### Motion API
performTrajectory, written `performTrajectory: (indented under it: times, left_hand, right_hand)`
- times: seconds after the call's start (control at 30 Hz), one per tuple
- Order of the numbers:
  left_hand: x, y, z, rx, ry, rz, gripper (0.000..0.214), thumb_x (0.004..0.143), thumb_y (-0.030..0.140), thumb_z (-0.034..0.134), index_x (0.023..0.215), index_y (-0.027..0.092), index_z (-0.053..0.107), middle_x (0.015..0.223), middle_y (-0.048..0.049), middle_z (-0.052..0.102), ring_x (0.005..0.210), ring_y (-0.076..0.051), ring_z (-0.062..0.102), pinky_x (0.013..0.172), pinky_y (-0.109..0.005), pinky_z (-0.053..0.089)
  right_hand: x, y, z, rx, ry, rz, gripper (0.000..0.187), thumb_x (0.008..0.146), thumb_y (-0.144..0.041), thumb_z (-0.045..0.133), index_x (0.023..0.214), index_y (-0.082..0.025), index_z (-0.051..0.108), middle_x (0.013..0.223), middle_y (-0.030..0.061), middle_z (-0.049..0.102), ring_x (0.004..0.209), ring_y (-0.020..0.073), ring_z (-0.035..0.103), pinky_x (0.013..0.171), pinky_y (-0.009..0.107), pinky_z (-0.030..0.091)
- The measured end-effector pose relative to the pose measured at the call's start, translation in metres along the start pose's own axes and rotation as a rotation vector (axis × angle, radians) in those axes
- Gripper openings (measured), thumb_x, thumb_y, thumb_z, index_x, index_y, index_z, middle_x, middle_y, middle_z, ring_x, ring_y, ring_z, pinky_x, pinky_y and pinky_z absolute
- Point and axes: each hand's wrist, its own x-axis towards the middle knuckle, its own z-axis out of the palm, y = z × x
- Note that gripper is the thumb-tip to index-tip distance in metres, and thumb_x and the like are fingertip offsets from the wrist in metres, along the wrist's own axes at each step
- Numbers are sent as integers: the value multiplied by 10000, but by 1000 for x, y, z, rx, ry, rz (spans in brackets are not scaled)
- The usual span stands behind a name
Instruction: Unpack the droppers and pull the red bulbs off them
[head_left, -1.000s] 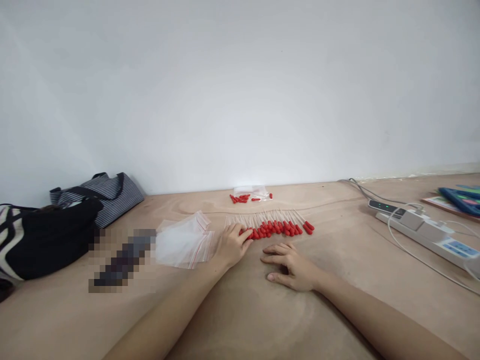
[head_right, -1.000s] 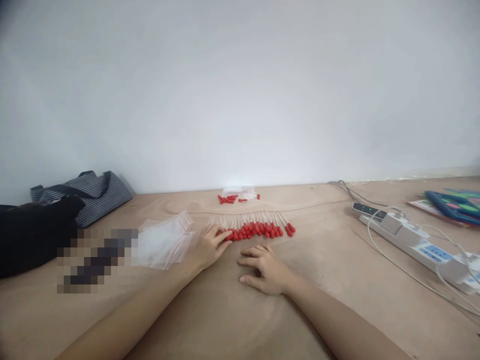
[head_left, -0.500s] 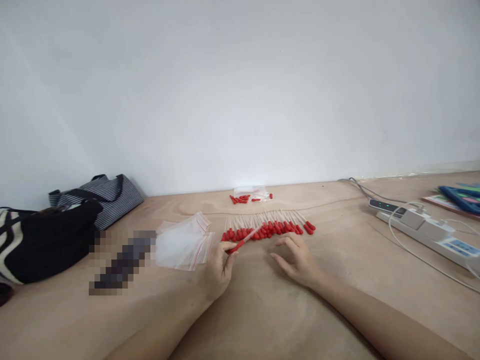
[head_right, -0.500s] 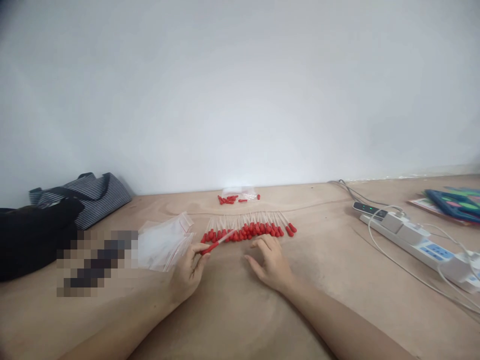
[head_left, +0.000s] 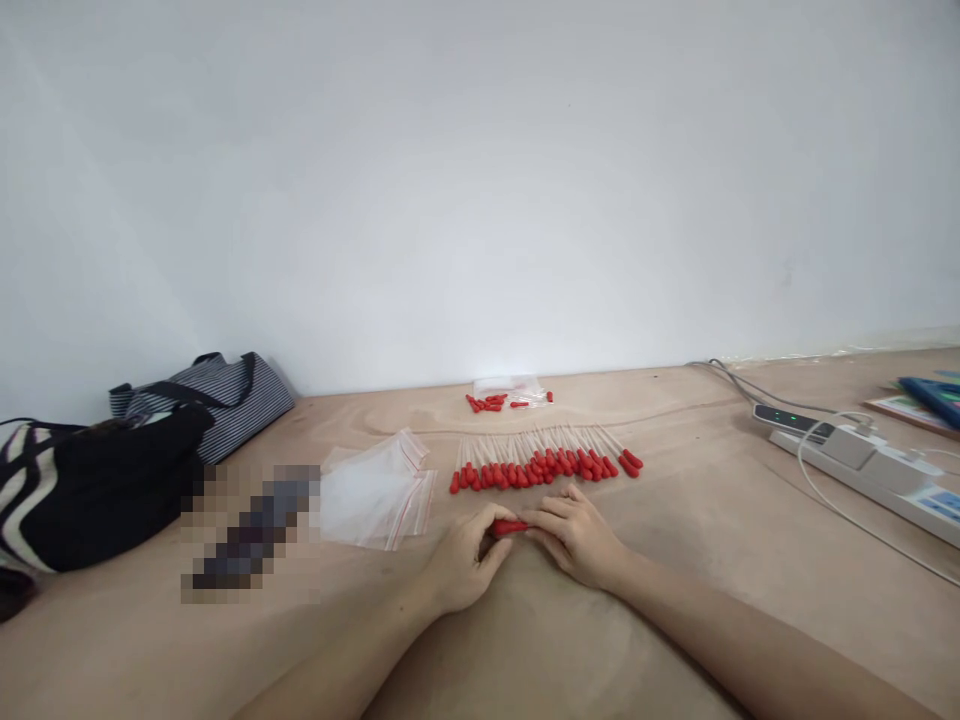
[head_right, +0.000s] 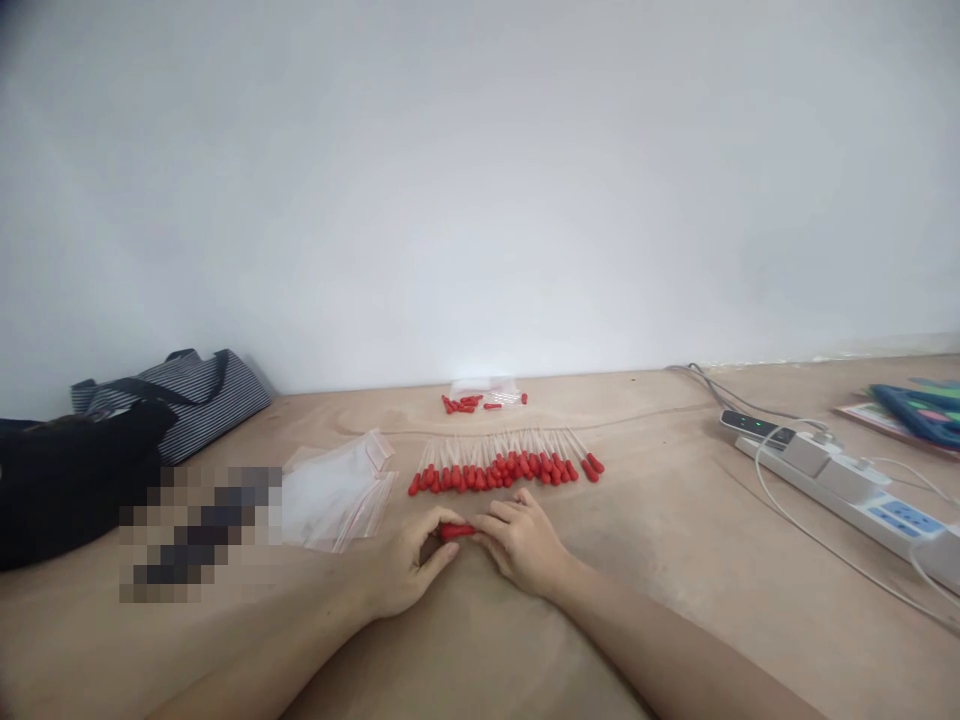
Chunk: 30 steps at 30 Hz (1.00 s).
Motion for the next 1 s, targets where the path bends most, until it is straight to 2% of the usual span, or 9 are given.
performTrajectory:
  times: [0.2,0.33,0.4,0.53,0.63,0.7,0.77,1.0]
  left_hand:
    - [5,-9,10,280,104,17,123,805,269,510,740,194,583,741,-7,633,738,-170,561,731,-350,425]
    - [5,-7,8,471,164,142,77,775,213,540,705,198,567,967,-33,635,951,-225,531,920,-519,292]
    - [5,-4,6,491,136,177,85,780,173,511,716,198,560,1083,-36,605,1053,-241,492,971,-575,201]
    - [5,-2,4,456,49,169,162,802,116,430,721,189,549,1111,-44,605,1135,-242,455,997,-617,135]
    - [6,-4,5,422,13,164,201,813,106,397,886,186,566,1120,-63,604,1170,-247,435,995,-639,127]
    - [5,-6,7,406,-2,172,298,820,112,385,1082,178,510,1127,-82,599,1189,-242,418,998,-630,158]
    - [5,-8,8,398,-15,176,382,826,116,376,1199,174,430,1141,-92,590,1205,-233,402,1003,-613,187]
    - [4,-11,9,388,-54,157,394,848,131,347,1234,190,395,1226,-85,529,1230,-231,366,992,-625,201]
  right_hand:
    - [2,-3,-1,-41,43,17,249,887,-272,399,805,-206,625,643,1,596,623,117,476,718,320,254]
    - [2,-7,-5,-129,82,29,211,859,-265,446,762,-238,631,604,-7,582,689,138,461,841,388,213]
    - [1,-7,-7,-137,69,29,202,850,-256,457,742,-245,627,605,-14,583,738,143,466,902,416,163]
    - [1,-8,-6,-136,50,24,197,838,-253,468,701,-244,610,587,-29,566,793,145,472,935,440,113]
    - [1,-8,-6,-137,30,31,188,828,-252,478,689,-245,605,587,-31,560,814,149,468,942,443,106]
    - [2,-8,-7,-136,14,34,175,822,-245,482,698,-251,605,593,-32,558,822,150,463,946,445,101]
    - [3,-9,-8,-133,1,30,164,818,-240,483,707,-253,604,600,-35,555,823,148,460,947,446,97]
    - [4,-9,-10,-139,-24,17,153,812,-233,479,730,-256,606,608,-35,539,767,141,426,930,454,104]
